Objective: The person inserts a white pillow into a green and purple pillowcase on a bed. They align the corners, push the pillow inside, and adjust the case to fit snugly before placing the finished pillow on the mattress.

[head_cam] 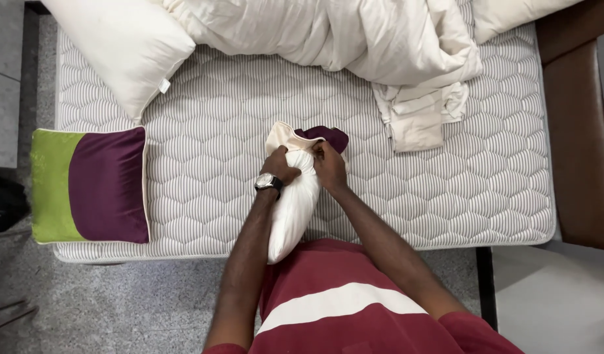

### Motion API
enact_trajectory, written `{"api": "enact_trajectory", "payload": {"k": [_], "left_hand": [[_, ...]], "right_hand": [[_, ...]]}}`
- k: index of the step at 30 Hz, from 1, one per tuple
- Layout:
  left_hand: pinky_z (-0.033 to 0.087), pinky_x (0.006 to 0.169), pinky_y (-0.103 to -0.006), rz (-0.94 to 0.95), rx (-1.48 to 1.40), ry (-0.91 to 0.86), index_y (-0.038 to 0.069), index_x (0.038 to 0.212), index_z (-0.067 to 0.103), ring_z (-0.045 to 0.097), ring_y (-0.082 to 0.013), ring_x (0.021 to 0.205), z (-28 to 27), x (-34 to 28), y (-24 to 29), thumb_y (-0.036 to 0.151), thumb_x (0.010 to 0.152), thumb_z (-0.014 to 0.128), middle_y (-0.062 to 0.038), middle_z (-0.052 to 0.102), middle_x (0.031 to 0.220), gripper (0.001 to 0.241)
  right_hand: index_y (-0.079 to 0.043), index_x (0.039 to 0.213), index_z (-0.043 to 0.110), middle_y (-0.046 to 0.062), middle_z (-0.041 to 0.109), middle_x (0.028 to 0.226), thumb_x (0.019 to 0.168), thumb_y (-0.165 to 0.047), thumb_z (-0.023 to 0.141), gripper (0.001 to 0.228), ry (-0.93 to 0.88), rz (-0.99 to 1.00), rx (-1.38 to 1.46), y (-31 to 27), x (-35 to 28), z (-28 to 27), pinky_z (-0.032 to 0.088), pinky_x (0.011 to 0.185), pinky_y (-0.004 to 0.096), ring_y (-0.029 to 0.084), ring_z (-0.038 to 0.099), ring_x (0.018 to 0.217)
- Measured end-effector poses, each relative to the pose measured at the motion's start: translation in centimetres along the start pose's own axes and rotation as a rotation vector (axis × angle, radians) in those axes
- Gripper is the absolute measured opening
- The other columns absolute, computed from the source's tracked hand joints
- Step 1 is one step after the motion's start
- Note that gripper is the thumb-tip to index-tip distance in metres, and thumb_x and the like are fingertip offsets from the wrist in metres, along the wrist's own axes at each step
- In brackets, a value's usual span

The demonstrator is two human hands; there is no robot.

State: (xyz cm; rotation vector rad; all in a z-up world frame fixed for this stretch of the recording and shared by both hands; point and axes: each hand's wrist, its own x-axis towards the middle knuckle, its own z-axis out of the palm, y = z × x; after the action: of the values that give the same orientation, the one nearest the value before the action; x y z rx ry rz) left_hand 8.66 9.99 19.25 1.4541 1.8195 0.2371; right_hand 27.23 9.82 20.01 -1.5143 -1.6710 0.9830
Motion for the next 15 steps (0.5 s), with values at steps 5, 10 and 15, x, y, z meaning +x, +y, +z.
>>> {"api": "enact_trajectory", "payload": {"k": [5,10,15], "left_hand": [[0.055,0.099,-0.0437,-0.029,-0.033,0.030,0.002,0.138,0.054,0.066,-0.0351,0.119,-1.6,-1.2,0.8,0.022,0.065,0.090,-0.020,0.065,0.133,0.084],[0.056,0.095,-0.0450,-0.096,0.008,0.064,0.009,0.133,0.058,0.067,-0.0324,0.116,-1.4,-0.5,0.6,0.024,0.063,0.094,-0.015,0.068,0.126,0.079],[0.059,0.086,-0.0471,-0.093,0.057,0.149,0.013,0.120,0.065,0.069,-0.0309,0.104,-0.3,-0.1,-0.3,0.025,0.067,0.090,-0.011,0.070,0.113,0.059]], "right_hand": [[-0.002,0.111,0.064,0.012,0.073,0.105,0.092,0.000,0.067,0.020,-0.063,0.023,-0.066,-0.8,-0.2,-0.1,0.056,0.085,0.038,0.025,0.071,0.097],[-0.004,0.115,0.067,0.010,0.074,0.105,0.094,-0.007,0.071,0.022,-0.165,0.062,-0.064,-1.5,-1.5,-1.5,0.057,0.082,0.036,0.022,0.071,0.093],[-0.005,0.125,0.067,0.009,0.074,0.107,0.095,-0.011,0.072,0.032,-0.342,0.029,0.026,-1.2,-4.8,-1.9,0.058,0.083,0.033,0.019,0.071,0.092]]}}
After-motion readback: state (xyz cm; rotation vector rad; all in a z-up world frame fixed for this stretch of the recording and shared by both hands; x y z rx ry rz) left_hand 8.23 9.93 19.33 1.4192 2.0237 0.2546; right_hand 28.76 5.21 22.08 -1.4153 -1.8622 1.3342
